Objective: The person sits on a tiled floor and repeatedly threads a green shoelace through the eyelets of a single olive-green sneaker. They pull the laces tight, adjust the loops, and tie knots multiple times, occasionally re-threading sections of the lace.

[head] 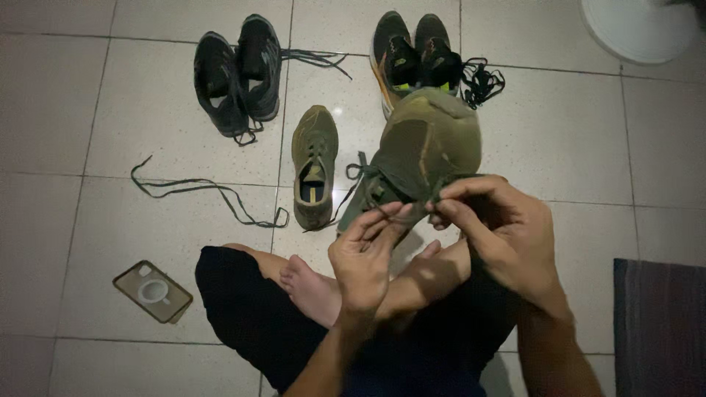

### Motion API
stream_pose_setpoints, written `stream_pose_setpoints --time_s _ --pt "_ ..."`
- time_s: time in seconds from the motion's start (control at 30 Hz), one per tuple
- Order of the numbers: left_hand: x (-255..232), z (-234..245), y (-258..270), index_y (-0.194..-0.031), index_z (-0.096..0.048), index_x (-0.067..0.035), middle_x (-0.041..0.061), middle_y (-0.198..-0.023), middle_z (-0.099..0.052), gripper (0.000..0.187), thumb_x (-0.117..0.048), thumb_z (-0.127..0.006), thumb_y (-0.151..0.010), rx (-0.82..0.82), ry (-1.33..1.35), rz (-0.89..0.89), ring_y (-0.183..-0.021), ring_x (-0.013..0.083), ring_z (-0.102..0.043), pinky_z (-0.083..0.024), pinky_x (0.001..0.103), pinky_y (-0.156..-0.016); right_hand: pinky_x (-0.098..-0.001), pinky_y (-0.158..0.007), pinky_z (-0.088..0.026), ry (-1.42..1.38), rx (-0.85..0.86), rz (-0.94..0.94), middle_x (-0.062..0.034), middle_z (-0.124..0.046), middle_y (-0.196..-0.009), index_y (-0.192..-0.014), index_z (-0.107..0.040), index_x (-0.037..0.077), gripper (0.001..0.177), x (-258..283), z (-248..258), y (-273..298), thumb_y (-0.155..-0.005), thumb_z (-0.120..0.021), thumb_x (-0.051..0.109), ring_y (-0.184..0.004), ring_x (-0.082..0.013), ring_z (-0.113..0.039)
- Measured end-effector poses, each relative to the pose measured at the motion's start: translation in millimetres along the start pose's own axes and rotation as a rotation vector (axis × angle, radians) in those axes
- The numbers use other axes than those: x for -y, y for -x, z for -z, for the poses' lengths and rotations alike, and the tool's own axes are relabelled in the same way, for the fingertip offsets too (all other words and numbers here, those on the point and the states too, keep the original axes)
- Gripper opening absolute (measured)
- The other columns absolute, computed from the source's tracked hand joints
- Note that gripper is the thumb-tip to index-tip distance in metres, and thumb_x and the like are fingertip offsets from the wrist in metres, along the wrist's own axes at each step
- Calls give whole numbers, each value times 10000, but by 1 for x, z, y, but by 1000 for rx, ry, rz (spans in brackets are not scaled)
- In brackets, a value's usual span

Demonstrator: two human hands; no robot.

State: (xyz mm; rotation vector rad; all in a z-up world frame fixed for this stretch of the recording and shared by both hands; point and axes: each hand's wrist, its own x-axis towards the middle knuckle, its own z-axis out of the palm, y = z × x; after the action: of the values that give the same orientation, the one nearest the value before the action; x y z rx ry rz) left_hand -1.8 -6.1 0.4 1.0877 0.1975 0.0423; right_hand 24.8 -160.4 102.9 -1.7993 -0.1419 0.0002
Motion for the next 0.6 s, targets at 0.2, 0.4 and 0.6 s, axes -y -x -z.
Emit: stream_pose_setpoints --time_s 0.2,0.4,0.6 --pt "-14 0 12 -1177 -616 129 225 -1081 -756 273 114 -681 -913 3 199 29 -1012 244 -755 -626 349 -938 -245 -733 -641 377 116 297 -96 -787 -951 -1033 -742 8 156 8 3 -8 -878 -763 17 -858 -136 -787" --pt "-19 -2 16 -1254 -572 120 234 -1052 -763 372 120 -684 -900 12 108 -8 -1014 239 -759 -633 352 -936 -244 -665 -626 333 25 246 -91 -788 -935 -1044 -737 9 142 3 -4 -1 -906 -761 28 -819 -148 -786" --pt "-20 -1 19 -1273 -552 148 242 -1051 -767 392 122 -690 -906 22 92 -38 -1016 222 -741 -611 328 -945 -239 -692 -641 358 18 275 -82 -784 -947 -1044 -727 9 125 4 -3 1 -921 -742 20 -836 -131 -784"
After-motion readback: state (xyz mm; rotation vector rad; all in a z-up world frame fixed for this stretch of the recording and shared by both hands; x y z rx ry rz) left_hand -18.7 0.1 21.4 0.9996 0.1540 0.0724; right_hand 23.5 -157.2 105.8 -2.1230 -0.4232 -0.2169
